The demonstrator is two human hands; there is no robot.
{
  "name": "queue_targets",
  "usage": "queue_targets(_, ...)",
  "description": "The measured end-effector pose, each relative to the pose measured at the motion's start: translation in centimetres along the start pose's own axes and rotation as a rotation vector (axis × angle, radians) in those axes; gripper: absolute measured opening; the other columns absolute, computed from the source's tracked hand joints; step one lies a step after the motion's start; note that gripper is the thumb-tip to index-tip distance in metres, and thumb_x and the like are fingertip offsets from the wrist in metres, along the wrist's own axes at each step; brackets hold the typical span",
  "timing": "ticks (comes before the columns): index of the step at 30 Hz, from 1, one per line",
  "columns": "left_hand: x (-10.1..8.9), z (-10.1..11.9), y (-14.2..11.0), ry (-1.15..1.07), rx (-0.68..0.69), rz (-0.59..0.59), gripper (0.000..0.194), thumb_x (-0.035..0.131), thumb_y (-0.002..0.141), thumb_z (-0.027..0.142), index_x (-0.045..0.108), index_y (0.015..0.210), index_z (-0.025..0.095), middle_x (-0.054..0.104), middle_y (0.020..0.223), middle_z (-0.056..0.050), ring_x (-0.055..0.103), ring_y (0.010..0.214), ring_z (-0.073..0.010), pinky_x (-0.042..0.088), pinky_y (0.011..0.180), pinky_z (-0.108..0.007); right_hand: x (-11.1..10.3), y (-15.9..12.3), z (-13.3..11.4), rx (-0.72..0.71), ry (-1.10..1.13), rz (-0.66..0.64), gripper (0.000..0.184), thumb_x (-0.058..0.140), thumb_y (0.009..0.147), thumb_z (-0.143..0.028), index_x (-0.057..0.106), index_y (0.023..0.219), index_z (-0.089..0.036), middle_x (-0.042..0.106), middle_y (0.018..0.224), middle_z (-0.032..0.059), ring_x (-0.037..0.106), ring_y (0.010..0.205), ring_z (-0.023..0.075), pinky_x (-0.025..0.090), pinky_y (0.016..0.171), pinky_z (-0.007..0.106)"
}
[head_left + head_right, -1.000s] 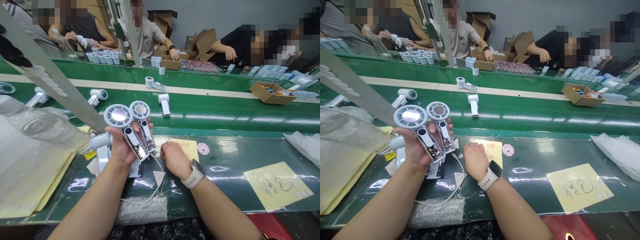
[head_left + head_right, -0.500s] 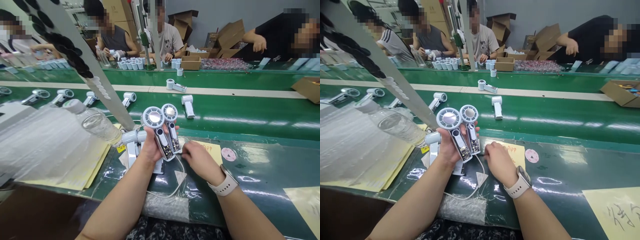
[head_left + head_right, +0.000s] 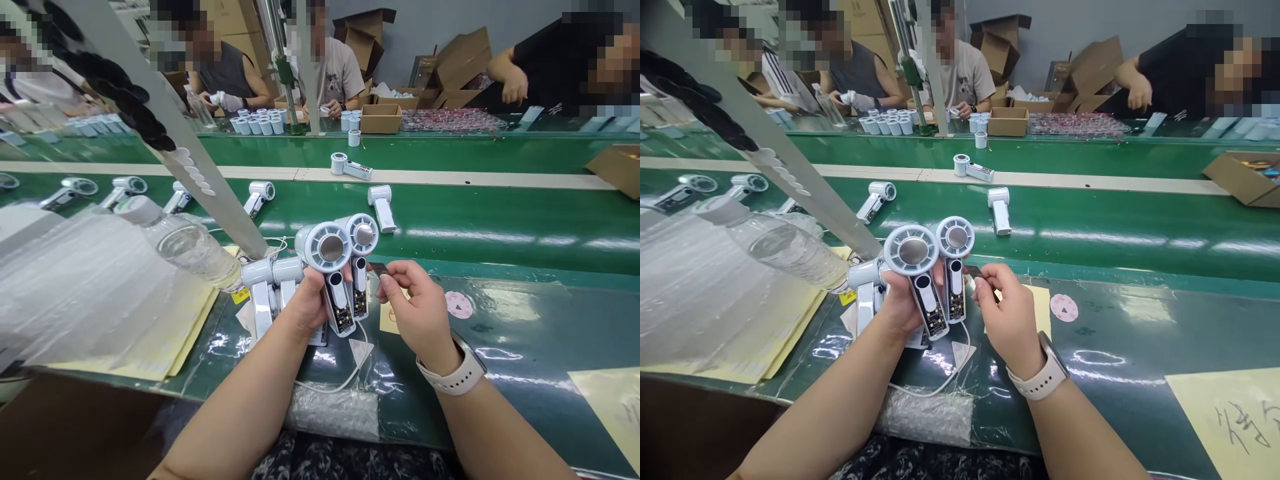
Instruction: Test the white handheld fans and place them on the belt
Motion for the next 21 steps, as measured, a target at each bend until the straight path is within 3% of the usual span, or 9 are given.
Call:
queue_targets(7,-0.28,-0.27,-0.11,0.036,0.005,-0.018,0.068,0.073,0.049,0.081,0.066,0.067,0.016,0.068,0.07,-0.006,0.063,0.055,-0.0176,0.051,0.05,-0.027,0.01,-0.1,-0.08,-0.051,-0.067,-0.004,0.008,0.053,0.09,-0.027,0.057,0.086,-0.022,0.065,0.065,-0.0003,0.063,0.06,0.0169,0.047,0.057,0.029)
queue_targets(21,-0.5,-0.21,-0.15,0.14,0.049,0.017,0.07,0.069,0.051,0.084,0.067,0.065,0.016,0.066,0.072,-0.009,0.067,0.075,-0.0268,0.05,0.057,-0.031,-0.31,-0.13,-0.09,-0.088,-0.176,-0.005,0.009,0.051,0.091,-0.025,0.058,0.086,-0.022,0.067,0.07,0.0013,0.064,0.064,0.0182,0.047,0.06,0.032)
Point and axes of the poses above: each hand's wrist, its own y-axis towards the middle knuckle, its own x-axis out of the palm, z = x × y, the point moved 3 cm from there along y, towards the middle knuckle
